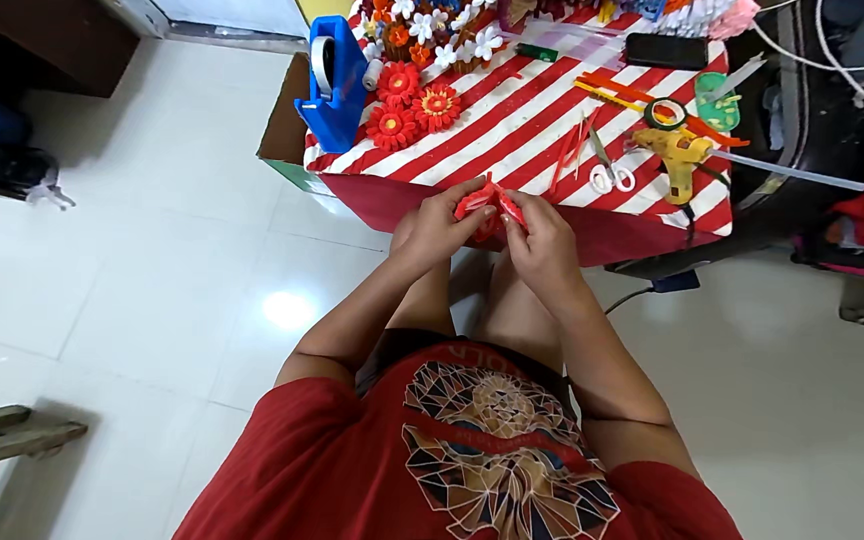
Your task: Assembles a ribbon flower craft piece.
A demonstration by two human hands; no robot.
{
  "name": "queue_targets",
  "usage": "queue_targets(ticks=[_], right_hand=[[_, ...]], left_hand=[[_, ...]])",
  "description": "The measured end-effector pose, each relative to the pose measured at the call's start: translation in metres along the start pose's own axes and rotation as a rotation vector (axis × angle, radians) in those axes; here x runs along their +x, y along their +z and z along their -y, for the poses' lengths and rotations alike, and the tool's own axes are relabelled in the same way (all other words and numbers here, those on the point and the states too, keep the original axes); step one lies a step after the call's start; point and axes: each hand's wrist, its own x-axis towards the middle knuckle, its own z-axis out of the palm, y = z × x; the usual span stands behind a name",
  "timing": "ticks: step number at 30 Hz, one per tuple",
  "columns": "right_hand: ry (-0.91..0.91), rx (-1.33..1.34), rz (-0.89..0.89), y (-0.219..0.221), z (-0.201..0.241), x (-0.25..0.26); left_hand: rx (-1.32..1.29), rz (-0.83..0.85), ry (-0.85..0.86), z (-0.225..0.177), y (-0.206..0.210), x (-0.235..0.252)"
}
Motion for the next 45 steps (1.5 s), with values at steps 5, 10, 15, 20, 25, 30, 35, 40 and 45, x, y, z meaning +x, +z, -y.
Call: queue_targets(ticks=[5, 10, 15, 20, 25, 30, 35, 40, 45], right_hand=[[0.033, 0.044, -0.102, 0.006, 0.006, -0.003], [0.009, 0.323, -0.355, 0.017, 0.004, -0.01], [-0.064, 0.476, -0.315, 0.013, 0.0, -0.01], [-0.094, 0.398, -0.369, 0.01, 0.003, -0.01], [-0.22, 0.241, -0.532, 0.016, 0.003, -0.009], [-0.303, 0.163, -0.558, 0.019, 0.003, -0.011], [-0.355, 0.115, -0.583, 0.018, 0.003, -0.011], [-0.383, 0.119, -0.584, 0.013, 0.006, -0.01], [-0.419, 0.126, -0.57, 0.008, 0.01, -0.008]], left_hand=[[0.026, -0.159, 0.025, -0.002, 0.007, -0.008], [-0.02, -0.246, 0.033, -0.003, 0.011, -0.015], [0.036, -0.302, 0.219, -0.005, 0.016, -0.015], [0.06, -0.352, 0.415, -0.007, 0.022, -0.015], [0.116, -0.361, 0.479, -0.012, 0.022, -0.016], [0.084, -0.402, 0.517, -0.016, 0.026, -0.012], [0.062, -0.385, 0.558, -0.017, 0.027, -0.011], [0.07, -0.356, 0.594, -0.02, 0.026, -0.011], [0.144, -0.366, 0.629, -0.024, 0.02, -0.011]])
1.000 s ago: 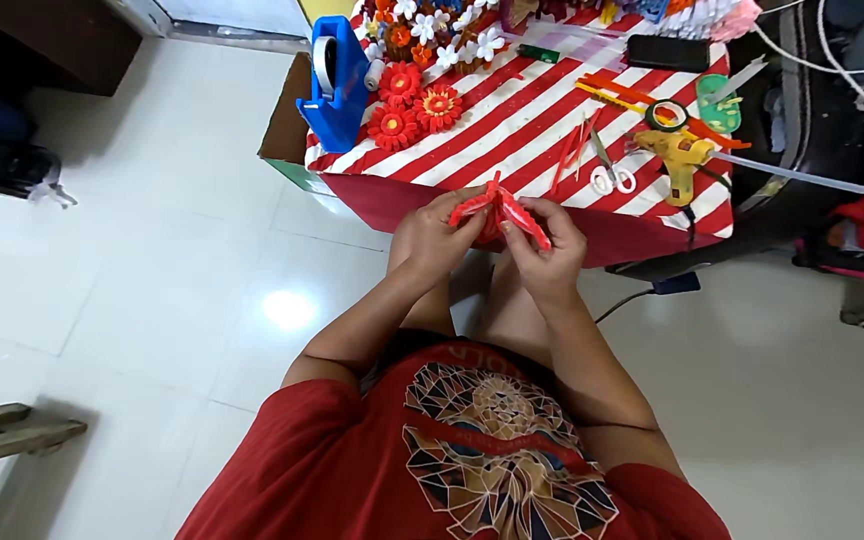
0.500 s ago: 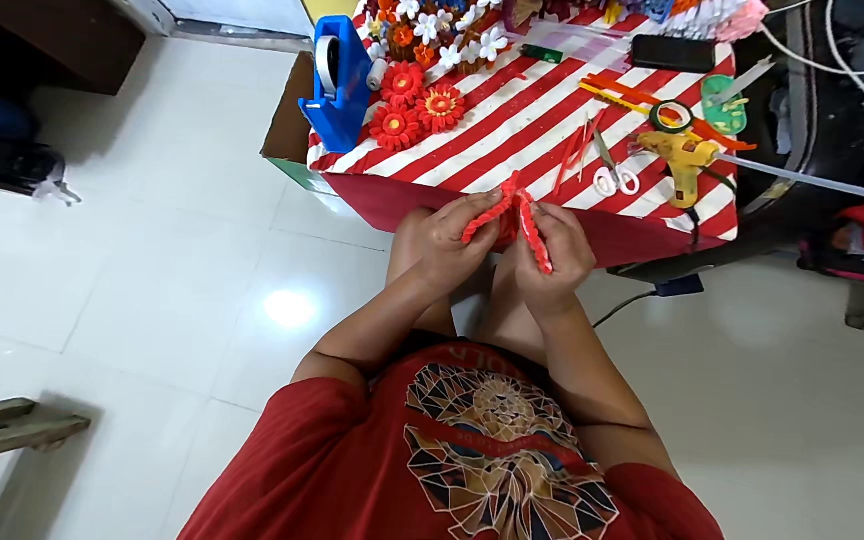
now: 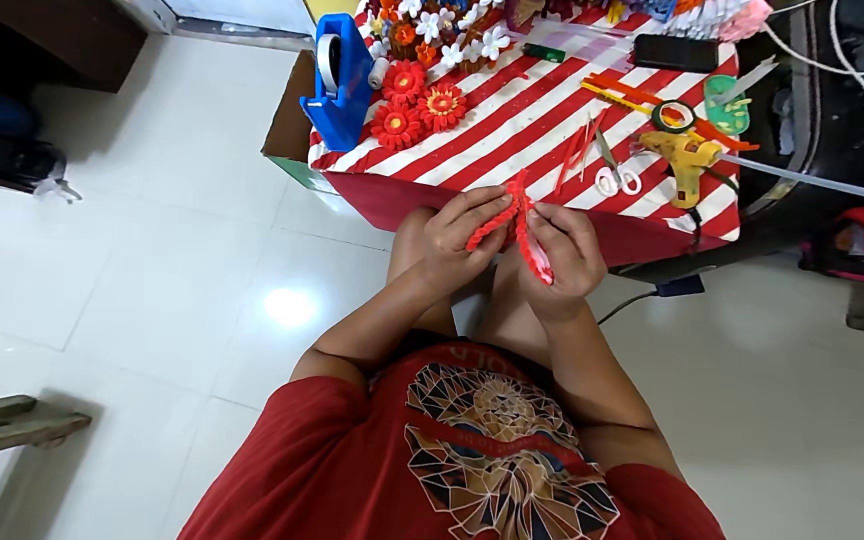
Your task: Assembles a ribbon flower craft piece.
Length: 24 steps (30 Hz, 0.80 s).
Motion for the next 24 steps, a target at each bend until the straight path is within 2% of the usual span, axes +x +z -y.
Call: queue_targets(ticks=[8, 16, 24], right_hand=[[0.014, -0.009, 0.02, -0.002, 0.004, 0.007], [0.066, 0.06, 0.066, -0.009, 0.006, 0.015], [0.028, 0.007, 0.097, -0.011, 0.01, 0.016]], left_hand=[[0.161, 0.011, 0.132, 0.0, -0.002, 0.002], [0.194, 0.042, 0.204, 0.003, -0.007, 0.003], [0.169, 0.062, 0.239, 0.003, -0.009, 0.003]])
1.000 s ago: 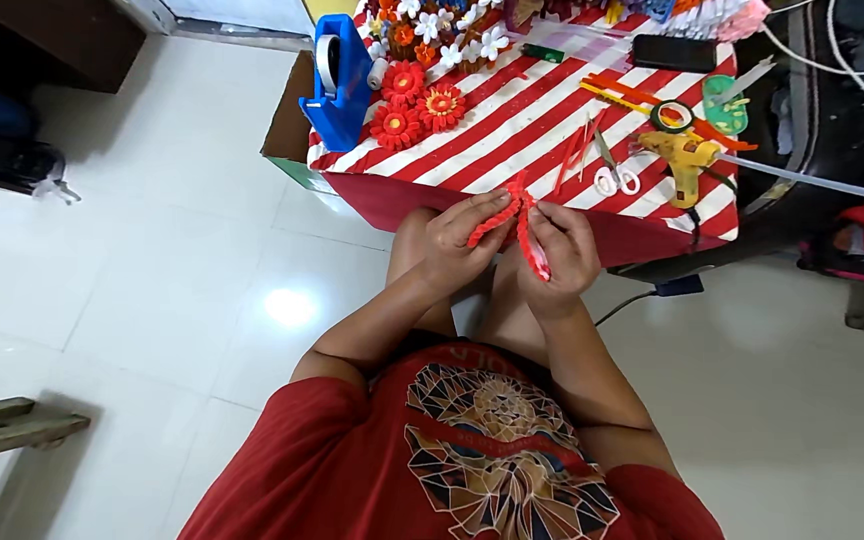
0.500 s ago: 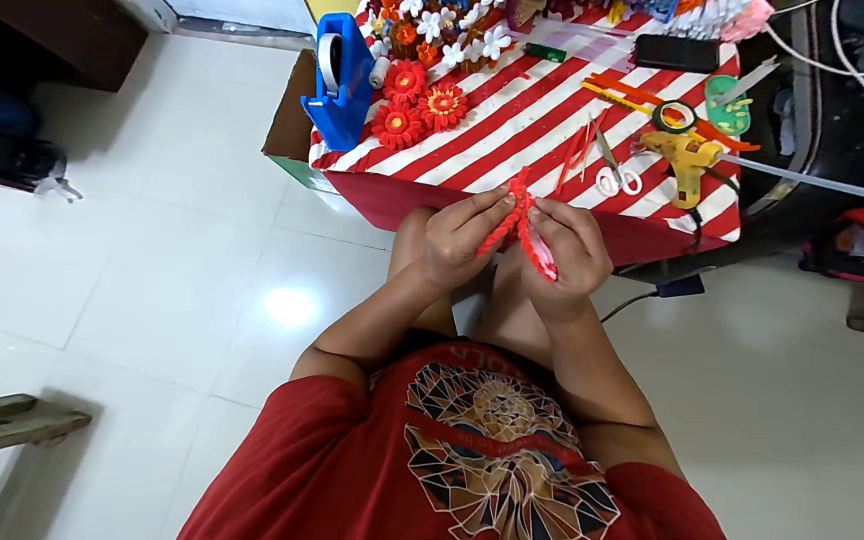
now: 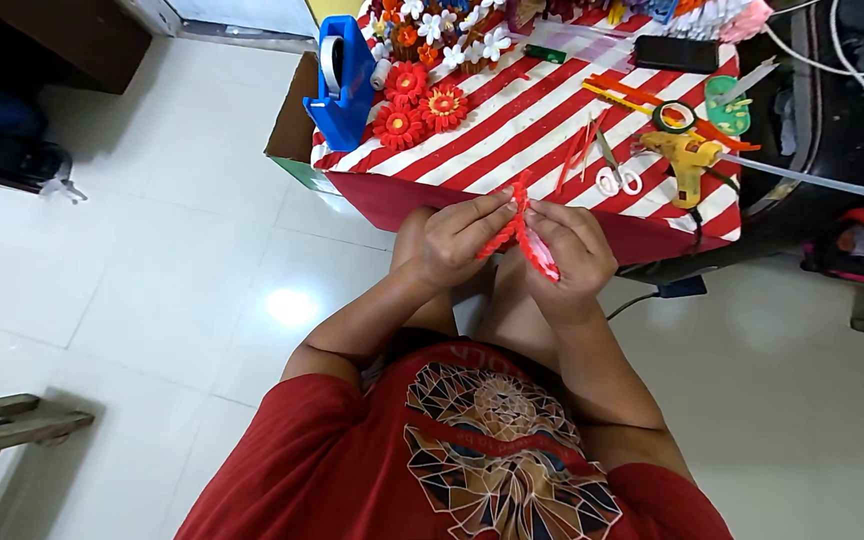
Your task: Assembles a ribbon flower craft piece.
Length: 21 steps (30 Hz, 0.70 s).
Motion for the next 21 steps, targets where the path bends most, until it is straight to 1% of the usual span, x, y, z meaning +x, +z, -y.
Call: queue_targets(ticks=[7, 15, 21], right_hand=[[-0.004, -0.037, 0.007, 0.0001, 0.001, 0.0007], [0.023, -0.051, 0.032, 0.0005, 0.0018, -0.0002], [0.029, -0.06, 0.052, -0.0012, 0.0012, -0.0018]], left_hand=[[-0.008, 0.02, -0.011, -0.0014, -0.0018, 0.0011], [-0.031, -0.018, -0.042, -0.0021, 0.0004, -0.0013], [-0.035, 0.022, -0.026, -0.0023, -0.0016, -0.0023]])
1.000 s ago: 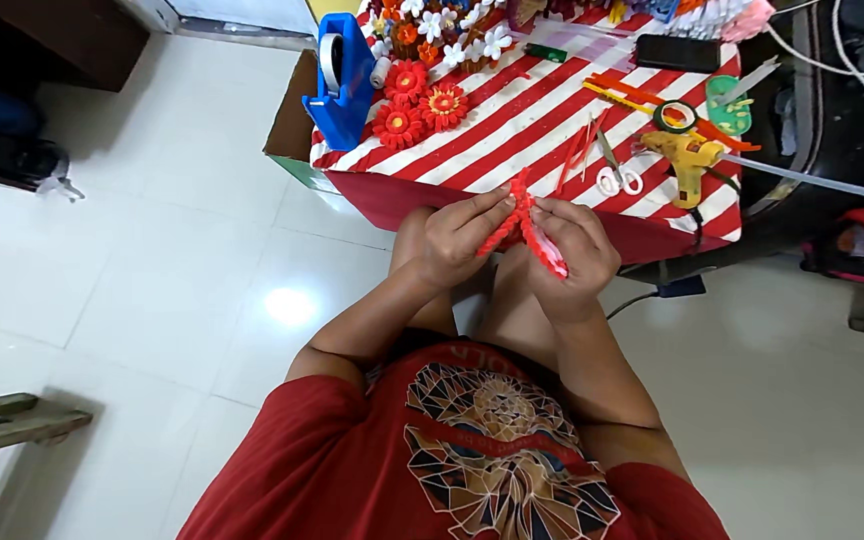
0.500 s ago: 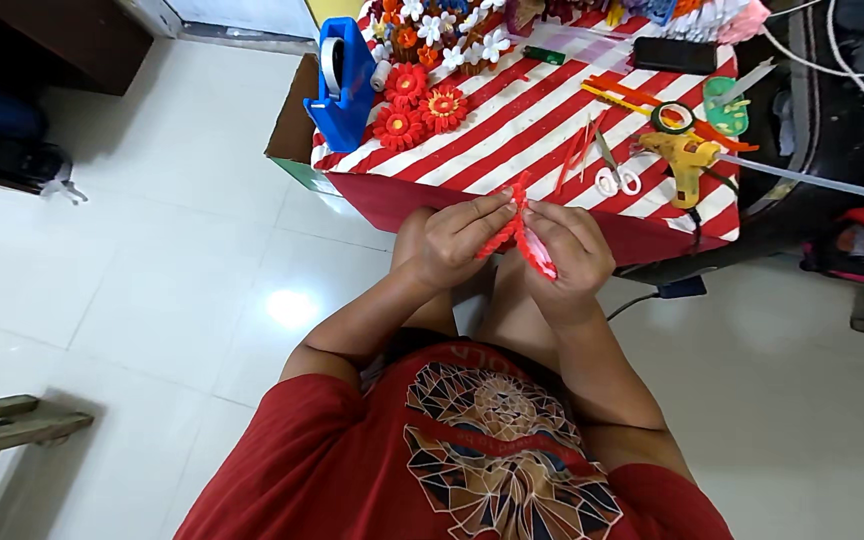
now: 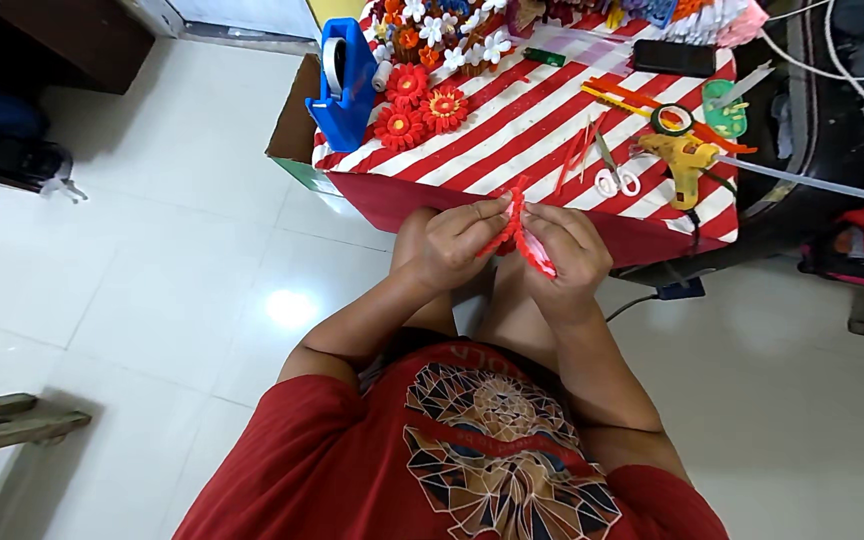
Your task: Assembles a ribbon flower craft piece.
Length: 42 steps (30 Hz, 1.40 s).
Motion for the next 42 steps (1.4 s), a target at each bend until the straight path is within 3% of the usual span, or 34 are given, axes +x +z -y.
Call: queue_targets(ticks=[6, 13, 18, 32, 38, 42], right_hand=[[0.107, 0.003, 0.11, -0.007, -0.001, 0.005], [0.46, -0.086, 0.56, -0.005, -0.02, 0.027], [0.735, 0.015, 0.713, 0.009, -0.049, 0.04], [0.816, 0.087, 0.828, 0.03, -0.079, 0.009], [0.779, 0.111, 0.844, 0.033, -0.084, 0.0], [0.808, 0.122, 0.906, 0.038, -0.09, -0.006]], left_hand=[[0.033, 0.073, -0.068, -0.002, 0.002, 0.001], [-0.082, 0.415, -0.605, 0.016, 0.012, 0.01], [-0.12, 0.546, -0.74, 0.038, 0.019, 0.011], [-0.136, 0.72, -0.964, 0.045, 0.032, -0.01], [-0.151, 0.716, -0.957, 0.053, 0.037, -0.02], [-0.206, 0.816, -1.062, 0.065, 0.041, -0.025]])
